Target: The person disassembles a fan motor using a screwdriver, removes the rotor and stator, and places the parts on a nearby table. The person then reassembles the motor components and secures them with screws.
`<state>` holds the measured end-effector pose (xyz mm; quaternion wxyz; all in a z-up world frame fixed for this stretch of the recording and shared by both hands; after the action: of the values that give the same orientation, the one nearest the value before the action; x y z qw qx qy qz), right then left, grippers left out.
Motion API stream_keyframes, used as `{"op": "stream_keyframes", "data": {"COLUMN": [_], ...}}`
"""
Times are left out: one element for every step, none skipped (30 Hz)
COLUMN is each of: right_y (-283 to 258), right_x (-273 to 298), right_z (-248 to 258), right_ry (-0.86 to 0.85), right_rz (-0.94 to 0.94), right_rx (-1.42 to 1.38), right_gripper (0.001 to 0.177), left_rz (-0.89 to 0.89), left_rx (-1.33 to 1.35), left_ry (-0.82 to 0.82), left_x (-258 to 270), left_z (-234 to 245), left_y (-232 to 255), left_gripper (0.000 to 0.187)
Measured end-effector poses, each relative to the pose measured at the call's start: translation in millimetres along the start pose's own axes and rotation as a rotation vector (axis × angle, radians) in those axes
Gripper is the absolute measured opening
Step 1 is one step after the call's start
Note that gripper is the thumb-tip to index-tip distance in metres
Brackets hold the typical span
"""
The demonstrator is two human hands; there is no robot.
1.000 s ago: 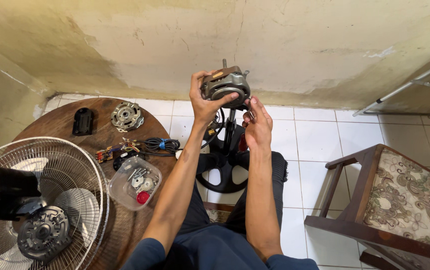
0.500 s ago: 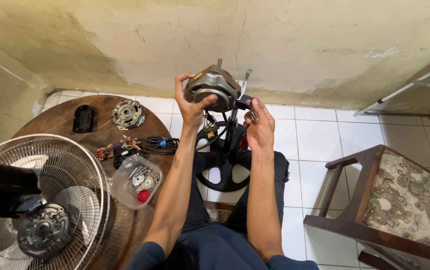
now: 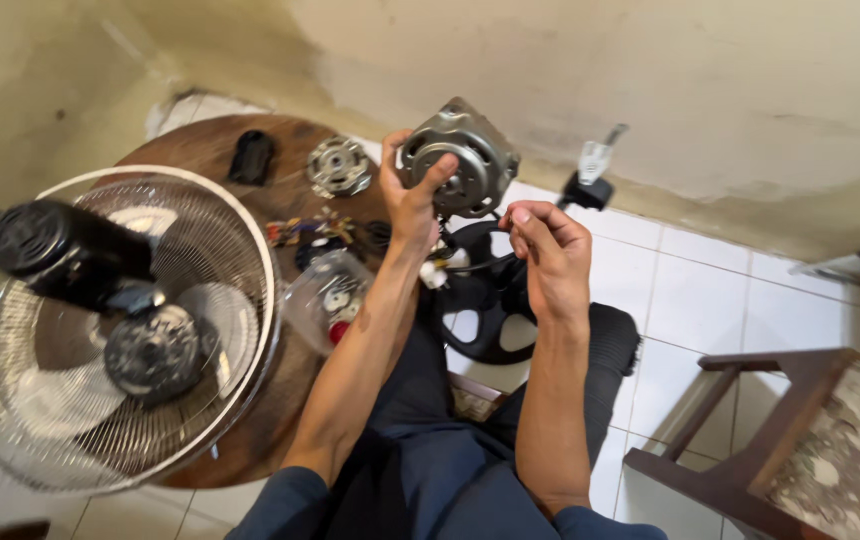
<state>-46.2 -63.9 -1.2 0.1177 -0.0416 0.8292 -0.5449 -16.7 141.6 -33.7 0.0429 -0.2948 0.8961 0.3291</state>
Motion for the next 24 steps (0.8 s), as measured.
{"op": "stream_keyframes", "data": {"right_y": [3, 7, 12, 18, 24, 30, 38, 45, 55, 63, 74, 85, 97, 109, 121, 134, 147, 158, 169, 179, 186, 184, 179, 172], "right_x": [2, 4, 6, 9, 11, 13, 16, 19, 21, 23, 25, 28, 29, 28, 27, 27, 26, 27, 29, 30, 32, 30, 27, 25], "right_z": [-10, -19, -29, -37, -45, -51, -57, -63, -69, -74, -80, -85, -89, -94, -97, -104, -111, -116, -115, -116, -114, -112, -109, -106], "right_ry": [-0.037, -0.073, -0.109, -0.142, -0.176, -0.208, -0.251, -0.289, -0.329, -0.351, -0.374, -0.395, -0.399, -0.401, -0.403, -0.446, -0.490, -0.533, -0.505, -0.476, -0.446, -0.434, -0.421, -0.406], "right_rz": [-0.034, -0.068, -0.100, -0.135, -0.168, -0.201, -0.228, -0.253, -0.278, -0.283, -0.288, -0.293, -0.294, -0.293, -0.292, -0.291, -0.291, -0.290, -0.324, -0.357, -0.390, -0.349, -0.309, -0.266], "right_rx": [0.023, 0.045, 0.068, 0.104, 0.139, 0.177, 0.223, 0.270, 0.318, 0.370, 0.421, 0.474, 0.528, 0.581, 0.635, 0.646, 0.658, 0.670, 0.728, 0.786, 0.844, 0.832, 0.821, 0.807], "right_gripper": [0.014, 0.014, 0.013, 0.013, 0.013, 0.013, 0.012, 0.012, 0.013, 0.014, 0.015, 0.017, 0.019, 0.021, 0.023, 0.021, 0.020, 0.020, 0.021, 0.024, 0.028, 0.026, 0.024, 0.022], "left_rz": [0.008, 0.003, -0.003, -0.007, -0.022, -0.035, -0.048, -0.055, -0.063, -0.068, -0.072, -0.074, -0.076, -0.083, -0.090, -0.095, -0.088, -0.081, -0.073, -0.086, -0.100, -0.114, -0.101, -0.088], "left_rx": [-0.001, -0.008, -0.015, -0.020, -0.034, -0.047, -0.059, -0.069, -0.080, -0.087, -0.099, -0.109, -0.119, -0.118, -0.118, -0.117, -0.111, -0.103, -0.095, -0.102, -0.108, -0.114, -0.105, -0.096], "left_ry": [0.019, 0.023, 0.027, 0.028, 0.018, 0.007, -0.003, 0.004, 0.011, 0.017, 0.023, 0.029, 0.035, 0.035, 0.035, 0.034, 0.048, 0.062, 0.075, 0.080, 0.085, 0.088, 0.096, 0.099], "left_x": [2, 2, 3, 3, 2, 2, 2, 0, -3, -5, -8, -10, -12, -14, -15, -16, -17, -18, -17, -17, -16, -16, -15, -15], "left_z": [4, 7, 10, 14, 18, 21, 24, 29, 34, 38, 43, 47, 52, 56, 60, 64, 69, 75, 80, 84, 87, 90, 93, 96], "left_y": [6, 12, 19, 25, 32, 38, 44, 50, 55, 59, 64, 69, 74, 78, 82, 84, 86, 87, 87, 89, 90, 91, 90, 89], "left_gripper": [0.059, 0.058, 0.057, 0.056, 0.056, 0.056, 0.056, 0.057, 0.057, 0.058, 0.059, 0.060, 0.061, 0.061, 0.061, 0.062, 0.061, 0.061, 0.061, 0.061, 0.060, 0.060, 0.059, 0.059]}}
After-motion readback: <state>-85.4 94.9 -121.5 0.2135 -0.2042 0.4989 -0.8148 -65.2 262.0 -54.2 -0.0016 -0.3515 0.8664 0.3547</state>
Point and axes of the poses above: each hand's wrist, its own x-axis away from the middle knuckle, its own z-axis out of the back of the hand, y = z × x, the point moved 7 cm from there along -x, towards the middle knuckle, and after that the axes turned 8 degrees about x, right-handed, at the moved point
